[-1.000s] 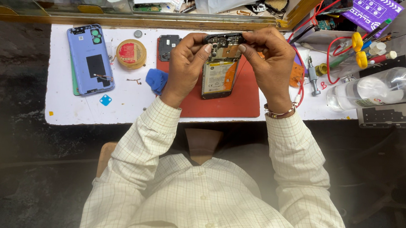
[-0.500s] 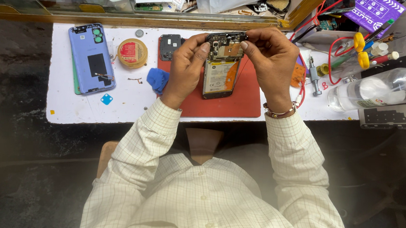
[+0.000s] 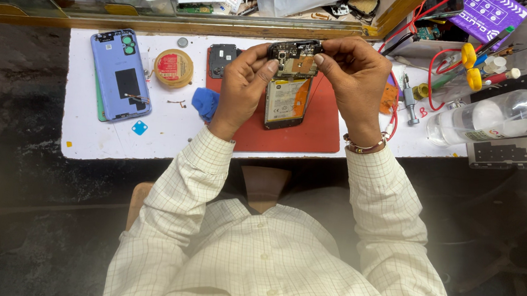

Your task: The person repairs a smartphone at a workbench. They use a screwdriver on the phone's internal board, lift the motherboard out of the frame, reseat it, press the battery and connectors into place, and repeatedly press along the board and battery area while working over a red mat.

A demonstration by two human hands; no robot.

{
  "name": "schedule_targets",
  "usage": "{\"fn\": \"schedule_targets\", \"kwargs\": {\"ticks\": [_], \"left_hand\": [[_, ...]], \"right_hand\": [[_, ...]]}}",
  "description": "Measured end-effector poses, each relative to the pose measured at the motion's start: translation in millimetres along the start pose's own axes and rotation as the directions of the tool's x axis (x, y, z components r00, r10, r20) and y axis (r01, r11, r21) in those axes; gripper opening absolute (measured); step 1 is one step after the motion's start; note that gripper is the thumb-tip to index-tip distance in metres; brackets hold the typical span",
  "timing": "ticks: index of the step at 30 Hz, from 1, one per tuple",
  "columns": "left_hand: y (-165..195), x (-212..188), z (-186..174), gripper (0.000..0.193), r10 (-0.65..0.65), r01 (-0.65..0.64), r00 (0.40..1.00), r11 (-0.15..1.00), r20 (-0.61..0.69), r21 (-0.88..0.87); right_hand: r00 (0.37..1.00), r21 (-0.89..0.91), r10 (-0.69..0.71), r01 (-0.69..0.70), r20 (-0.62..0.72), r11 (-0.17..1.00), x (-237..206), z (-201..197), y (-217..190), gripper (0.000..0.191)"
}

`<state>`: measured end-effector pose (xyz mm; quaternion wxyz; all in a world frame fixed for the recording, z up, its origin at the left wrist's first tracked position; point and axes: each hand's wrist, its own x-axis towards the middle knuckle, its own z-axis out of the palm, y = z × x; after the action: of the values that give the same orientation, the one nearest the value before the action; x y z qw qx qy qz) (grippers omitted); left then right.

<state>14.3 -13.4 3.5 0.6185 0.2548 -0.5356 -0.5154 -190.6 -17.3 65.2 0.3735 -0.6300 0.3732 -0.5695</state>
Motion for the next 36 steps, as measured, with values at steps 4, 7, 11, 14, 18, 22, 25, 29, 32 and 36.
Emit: {"fn": "schedule_targets", "kwargs": {"ticks": [4,7,11,14,18,22,25,29,32,36], "left_hand": [[1,1,0,0.029,-0.011,0.012,0.999,0.999,-0.030,0.037],[3,1,1,0.027,-0.012,0.015,0.999,0.998,-0.046,0.065],[6,2,2,0.027,-0.022,0.023,0.999,0.999,-0.030,0.031],[10,1,3,0.026,-0.024,0.026,0.999,0.998,-0.034,0.053],[13,1,4,0.024,-0.043,0.045,0.998,0.998,-0.040,0.046],[14,2,3,0.022,-0.053,0.054,0.998,0.998,-0.037,0.038],[13,2,3,0.021,-0.045,0.046,0.998,0.998,-0.033,0.036],[11,1,4,0.023,-0.015,0.018,0.999,0.994,-0.030,0.104],[10,0,4,0.023,-0.015,0.019,0.999,0.990,-0.028,0.138],[9,-1,3,0.024,-0.008,0.009,1.000,0.990,-0.013,0.144]], "right_hand": [[1.000,-0.022,0.006,-0.006,0.007,1.000,-1,0,-2,0.015],[1.000,-0.012,-0.004,0.004,0.013,1.000,-1,0,-2,0.015],[0.998,-0.007,-0.036,0.036,0.043,0.999,-1,-2,-3,0.015],[0.998,-0.002,-0.036,0.036,0.046,0.999,-2,-3,-3,0.015],[0.998,0.010,-0.049,0.048,0.041,0.999,-3,-3,-1,0.015],[0.998,0.021,-0.049,0.048,0.041,0.999,-3,-2,1,0.015],[0.998,0.017,-0.049,0.048,0.036,0.999,-4,-1,2,0.015],[0.999,0.024,-0.042,0.041,0.034,0.999,-3,-1,4,0.015],[0.998,0.035,-0.054,0.052,0.044,0.998,-2,-2,5,0.017],[0.997,0.065,-0.062,0.059,0.047,0.996,-2,-3,10,0.019]]}}
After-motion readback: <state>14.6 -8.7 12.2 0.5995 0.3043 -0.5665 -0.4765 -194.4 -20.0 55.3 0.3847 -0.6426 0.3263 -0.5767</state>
